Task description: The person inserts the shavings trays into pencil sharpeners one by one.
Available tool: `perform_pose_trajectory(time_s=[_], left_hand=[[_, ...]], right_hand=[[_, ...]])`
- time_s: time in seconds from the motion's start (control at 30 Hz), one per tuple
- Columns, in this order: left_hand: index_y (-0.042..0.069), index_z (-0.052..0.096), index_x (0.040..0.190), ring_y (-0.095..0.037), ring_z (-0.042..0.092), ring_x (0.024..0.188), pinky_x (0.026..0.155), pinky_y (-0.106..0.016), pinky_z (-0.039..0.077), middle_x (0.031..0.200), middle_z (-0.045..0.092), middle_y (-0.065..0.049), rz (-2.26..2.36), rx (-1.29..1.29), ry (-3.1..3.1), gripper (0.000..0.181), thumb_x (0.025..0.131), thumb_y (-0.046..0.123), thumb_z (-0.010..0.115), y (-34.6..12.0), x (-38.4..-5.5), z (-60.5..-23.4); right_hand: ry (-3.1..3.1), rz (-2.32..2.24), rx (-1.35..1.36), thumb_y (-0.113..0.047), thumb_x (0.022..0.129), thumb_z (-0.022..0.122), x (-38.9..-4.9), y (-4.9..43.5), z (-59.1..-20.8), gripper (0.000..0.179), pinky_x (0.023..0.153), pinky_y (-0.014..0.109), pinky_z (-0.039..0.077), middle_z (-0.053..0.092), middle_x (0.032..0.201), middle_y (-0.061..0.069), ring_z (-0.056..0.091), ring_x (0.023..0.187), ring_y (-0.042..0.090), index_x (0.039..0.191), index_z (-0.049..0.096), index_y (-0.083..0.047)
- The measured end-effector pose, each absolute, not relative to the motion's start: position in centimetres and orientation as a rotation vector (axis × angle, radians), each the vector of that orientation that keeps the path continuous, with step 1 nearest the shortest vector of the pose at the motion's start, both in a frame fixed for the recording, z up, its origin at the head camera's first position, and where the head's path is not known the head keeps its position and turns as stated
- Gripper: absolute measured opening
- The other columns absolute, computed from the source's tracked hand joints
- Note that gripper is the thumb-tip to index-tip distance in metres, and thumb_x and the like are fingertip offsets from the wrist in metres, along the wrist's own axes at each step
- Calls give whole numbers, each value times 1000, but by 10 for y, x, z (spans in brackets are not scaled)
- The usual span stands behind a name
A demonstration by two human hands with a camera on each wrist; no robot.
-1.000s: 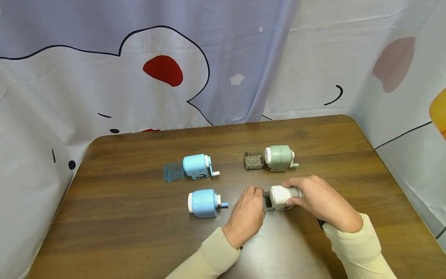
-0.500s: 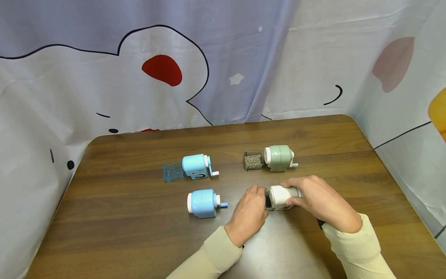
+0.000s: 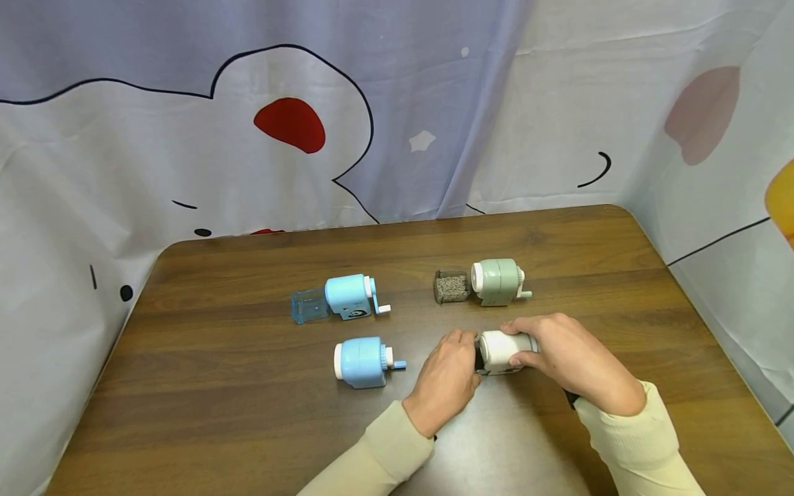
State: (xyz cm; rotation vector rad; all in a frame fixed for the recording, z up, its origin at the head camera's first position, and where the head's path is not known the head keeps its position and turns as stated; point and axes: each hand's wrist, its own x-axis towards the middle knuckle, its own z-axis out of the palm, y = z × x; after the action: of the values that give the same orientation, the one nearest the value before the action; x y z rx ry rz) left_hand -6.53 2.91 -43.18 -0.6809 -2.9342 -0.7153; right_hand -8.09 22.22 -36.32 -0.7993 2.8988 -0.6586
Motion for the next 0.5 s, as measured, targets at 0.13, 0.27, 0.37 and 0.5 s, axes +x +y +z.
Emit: perform_pose_trajectory(time_s=[0.13, 0.27, 0.37, 0.5], left_hand=[[-4, 64, 121, -21, 64, 92, 81, -30, 55, 102, 66, -11, -733, -678, -2943, 59, 72, 12, 91, 29, -66, -432], [-4, 64, 122, -21, 65, 93, 82, -30, 55, 104, 67, -11, -734, -680, -2950, 59, 72, 12, 91, 29, -67, -432], [-4, 64, 120, -21, 65, 91, 82, -29, 55, 102, 67, -11, -711, -685, -2947, 57, 72, 11, 91, 30, -67, -431], [-4, 66, 117, -20, 66, 89, 79, -29, 56, 99, 67, -10, -687, -680, -2947, 53, 72, 11, 90, 31, -67, -430]], right_hand=[[2899, -658, -800, -16, 75, 87, -81, 222, -363, 34, 72, 38, 55, 74, 98, -1, 67, 83, 14, 107, 75, -10], [2904, -658, -792, -16, 75, 88, -81, 222, -363, 34, 72, 39, 55, 74, 100, 0, 68, 84, 15, 107, 76, -10], [2904, -660, -794, -16, 75, 88, -81, 222, -364, 34, 72, 39, 55, 74, 100, 0, 68, 84, 15, 107, 76, -10], [2905, -651, -805, -15, 75, 88, -81, 221, -364, 34, 71, 38, 55, 74, 99, 0, 68, 84, 15, 106, 76, -10]])
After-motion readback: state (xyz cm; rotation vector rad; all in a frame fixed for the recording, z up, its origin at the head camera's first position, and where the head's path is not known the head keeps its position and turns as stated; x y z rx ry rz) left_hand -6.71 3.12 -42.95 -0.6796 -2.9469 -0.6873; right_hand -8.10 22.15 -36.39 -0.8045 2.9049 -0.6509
